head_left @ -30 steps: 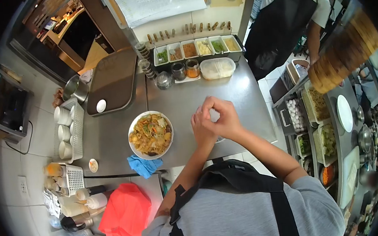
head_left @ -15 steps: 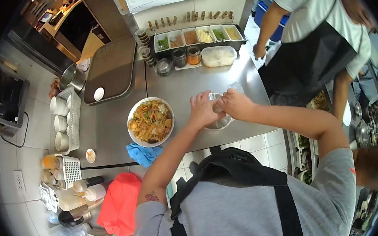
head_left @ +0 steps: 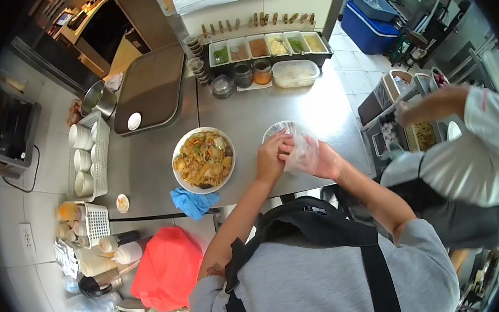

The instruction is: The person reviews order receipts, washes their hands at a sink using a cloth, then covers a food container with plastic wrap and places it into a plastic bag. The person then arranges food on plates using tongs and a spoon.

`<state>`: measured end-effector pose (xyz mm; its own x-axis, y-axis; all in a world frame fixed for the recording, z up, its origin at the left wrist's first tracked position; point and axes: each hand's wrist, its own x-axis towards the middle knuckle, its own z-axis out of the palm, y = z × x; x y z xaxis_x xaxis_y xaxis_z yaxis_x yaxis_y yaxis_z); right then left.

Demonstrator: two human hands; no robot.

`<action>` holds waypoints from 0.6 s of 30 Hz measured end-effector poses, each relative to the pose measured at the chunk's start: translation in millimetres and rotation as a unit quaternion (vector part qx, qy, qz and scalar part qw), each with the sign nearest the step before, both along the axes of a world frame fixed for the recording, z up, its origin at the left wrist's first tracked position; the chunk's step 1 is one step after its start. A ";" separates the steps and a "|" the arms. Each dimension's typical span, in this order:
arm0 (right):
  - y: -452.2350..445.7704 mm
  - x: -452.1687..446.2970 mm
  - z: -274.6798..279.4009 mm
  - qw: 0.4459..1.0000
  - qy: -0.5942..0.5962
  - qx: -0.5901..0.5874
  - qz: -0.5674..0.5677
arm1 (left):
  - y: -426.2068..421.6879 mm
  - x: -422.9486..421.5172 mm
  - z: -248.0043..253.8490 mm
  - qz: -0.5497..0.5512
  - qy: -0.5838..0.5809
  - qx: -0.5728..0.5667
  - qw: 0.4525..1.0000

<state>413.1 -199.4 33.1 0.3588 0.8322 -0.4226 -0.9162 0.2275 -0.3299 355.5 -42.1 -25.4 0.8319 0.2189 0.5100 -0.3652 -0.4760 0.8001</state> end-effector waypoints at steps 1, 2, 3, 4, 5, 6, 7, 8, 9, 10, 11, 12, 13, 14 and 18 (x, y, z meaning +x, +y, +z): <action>-2.5 -1.4 1.6 0.998 0.007 0.058 0.018 | -2.2 0.0 -0.5 0.016 0.026 -0.024 0.999; -2.7 -2.0 5.0 0.991 -0.129 0.036 0.012 | -3.2 0.7 5.8 0.030 0.051 -0.049 0.997; -3.8 -2.8 9.7 0.965 -0.263 0.013 0.004 | -3.6 1.0 12.3 0.037 0.056 -0.017 0.998; -5.9 -4.1 16.5 0.920 -0.392 -0.011 -0.005 | -4.5 1.2 18.8 0.044 0.061 0.015 0.997; -13.0 6.1 32.7 0.741 -0.663 -0.101 0.044 | -4.9 2.2 25.8 0.049 0.066 0.047 0.996; -11.2 12.3 49.4 0.595 -0.786 -0.156 0.051 | -6.2 5.6 25.0 0.050 0.070 0.067 0.994; -8.0 17.8 64.8 0.427 -0.879 -0.205 0.057 | -8.2 10.3 22.1 0.053 0.074 0.086 0.992; -5.6 23.3 71.8 0.241 -0.937 -0.245 0.062 | -8.9 13.8 18.7 0.055 0.079 0.106 0.990; -5.9 31.0 64.1 0.240 -0.936 -0.247 0.074 | -7.9 16.7 14.1 0.047 0.088 0.129 0.987; -8.0 39.8 48.5 0.237 -0.935 -0.248 0.087 | -6.8 19.8 10.0 0.039 0.096 0.153 0.983; -7.5 45.1 41.5 0.232 -0.935 -0.249 0.099 | -6.4 21.4 12.8 0.032 0.103 0.175 0.979; -7.4 49.7 35.6 0.232 -0.930 -0.262 0.114 | -5.6 21.3 15.4 0.028 0.111 0.161 0.980; -7.8 53.6 30.0 0.232 -0.924 -0.274 0.129 | -4.7 20.5 17.5 0.023 0.119 0.146 0.982; -8.4 55.0 27.5 0.232 -0.918 -0.288 0.144 | -5.1 18.4 25.0 0.018 0.127 0.130 0.983; -4.7 46.0 15.6 0.418 -0.826 -0.352 0.140 | -15.2 -12.9 68.3 0.101 0.119 0.098 0.983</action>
<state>459.2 -204.1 48.7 0.5763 0.8166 0.0336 0.7342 -0.4992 -0.4601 342.7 -57.3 42.9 0.8828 0.3086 0.3542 -0.0607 -0.6727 0.7375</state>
